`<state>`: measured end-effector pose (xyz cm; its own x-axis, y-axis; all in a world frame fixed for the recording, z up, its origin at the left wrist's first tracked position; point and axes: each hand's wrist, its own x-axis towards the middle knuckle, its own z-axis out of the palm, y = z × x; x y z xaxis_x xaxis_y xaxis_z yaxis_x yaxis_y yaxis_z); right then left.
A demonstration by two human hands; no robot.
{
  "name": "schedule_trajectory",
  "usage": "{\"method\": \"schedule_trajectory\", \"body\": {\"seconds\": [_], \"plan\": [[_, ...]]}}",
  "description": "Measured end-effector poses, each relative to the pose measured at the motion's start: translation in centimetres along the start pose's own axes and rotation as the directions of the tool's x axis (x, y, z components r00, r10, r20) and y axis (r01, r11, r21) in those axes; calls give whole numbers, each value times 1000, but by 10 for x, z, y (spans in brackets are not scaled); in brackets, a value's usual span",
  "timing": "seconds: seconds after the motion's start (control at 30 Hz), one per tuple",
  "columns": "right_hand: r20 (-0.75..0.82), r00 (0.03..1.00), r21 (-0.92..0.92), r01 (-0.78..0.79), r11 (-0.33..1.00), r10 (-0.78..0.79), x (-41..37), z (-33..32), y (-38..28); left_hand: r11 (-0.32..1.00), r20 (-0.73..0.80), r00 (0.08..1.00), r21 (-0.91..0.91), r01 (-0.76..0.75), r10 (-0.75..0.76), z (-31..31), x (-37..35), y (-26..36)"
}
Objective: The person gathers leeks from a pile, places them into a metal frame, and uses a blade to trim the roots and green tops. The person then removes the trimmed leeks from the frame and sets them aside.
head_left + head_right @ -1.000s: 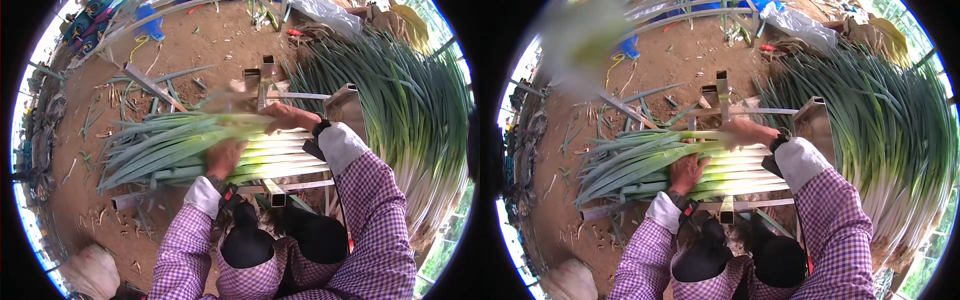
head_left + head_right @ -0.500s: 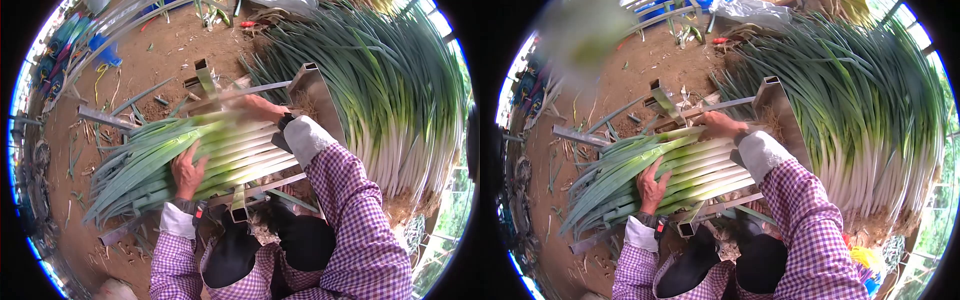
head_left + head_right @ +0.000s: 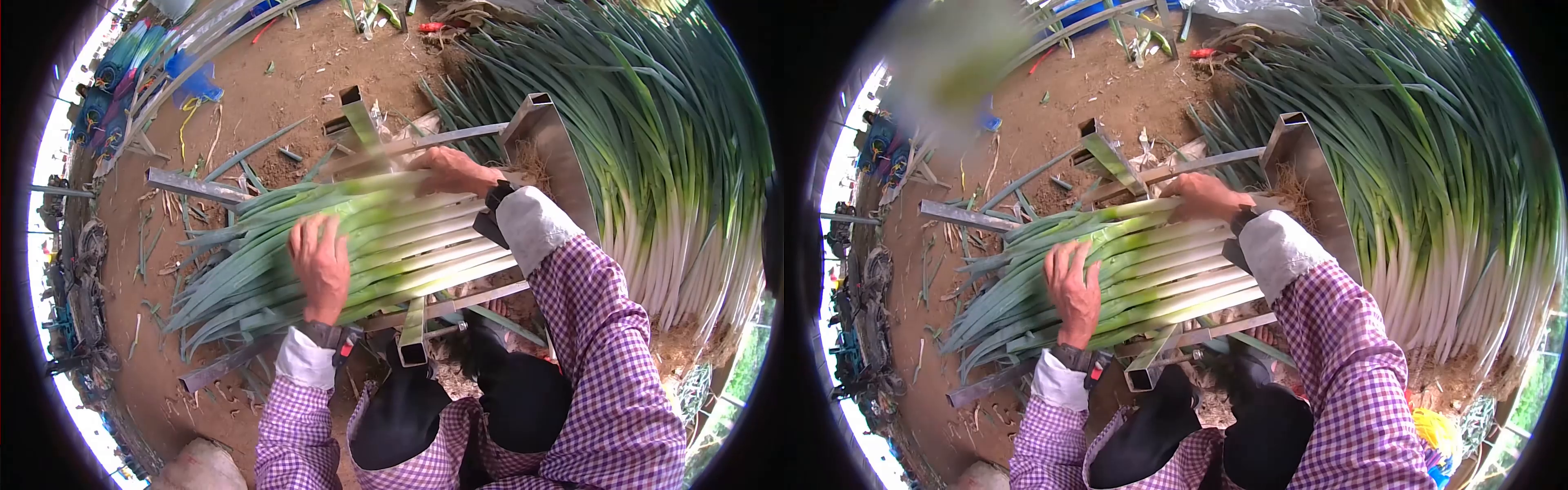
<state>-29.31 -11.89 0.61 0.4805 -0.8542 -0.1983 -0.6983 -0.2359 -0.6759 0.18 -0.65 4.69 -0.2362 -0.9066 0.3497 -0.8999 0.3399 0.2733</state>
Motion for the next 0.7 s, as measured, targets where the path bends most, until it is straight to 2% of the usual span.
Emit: {"method": "schedule_trajectory", "body": {"seconds": [0.07,0.1,0.17,0.27,0.3,0.33,0.4,0.5,0.6,0.7], "plan": [[39,998,28,-50,998,49,-1,-5,-5,993,-27,993,7,-116,117,6,20,-1],[6,1000,7,-9,1000,9,-1,-3,-4,992,49,997,-109,-58,64,26,19,-14],[-61,996,-45,64,997,-66,-2,4,4,995,35,997,-73,-61,64,35,15,-16],[-266,956,-106,97,990,-122,-14,18,3,998,68,997,-55,-33,36,42,10,-20],[-258,966,-200,-71,977,17,-14,18,-15,999,83,996,-40,-28,31,43,11,-21],[-300,954,-185,-68,980,9,-11,30,-10,999,96,995,-27,-26,29,44,12,-22],[-460,886,-369,-130,920,-59,-4,53,-10,999,106,994,-28,-33,36,45,14,-20],[-604,776,-361,-64,930,-181,1,54,-19,999,104,993,-15,-51,52,45,14,-19],[-550,819,-281,2,960,-163,4,43,-15,998,114,991,19,-66,63,49,15,-21],[-587,756,-261,160,952,-288,13,41,6,998,125,990,19,-66,63,47,15,-21]]}}
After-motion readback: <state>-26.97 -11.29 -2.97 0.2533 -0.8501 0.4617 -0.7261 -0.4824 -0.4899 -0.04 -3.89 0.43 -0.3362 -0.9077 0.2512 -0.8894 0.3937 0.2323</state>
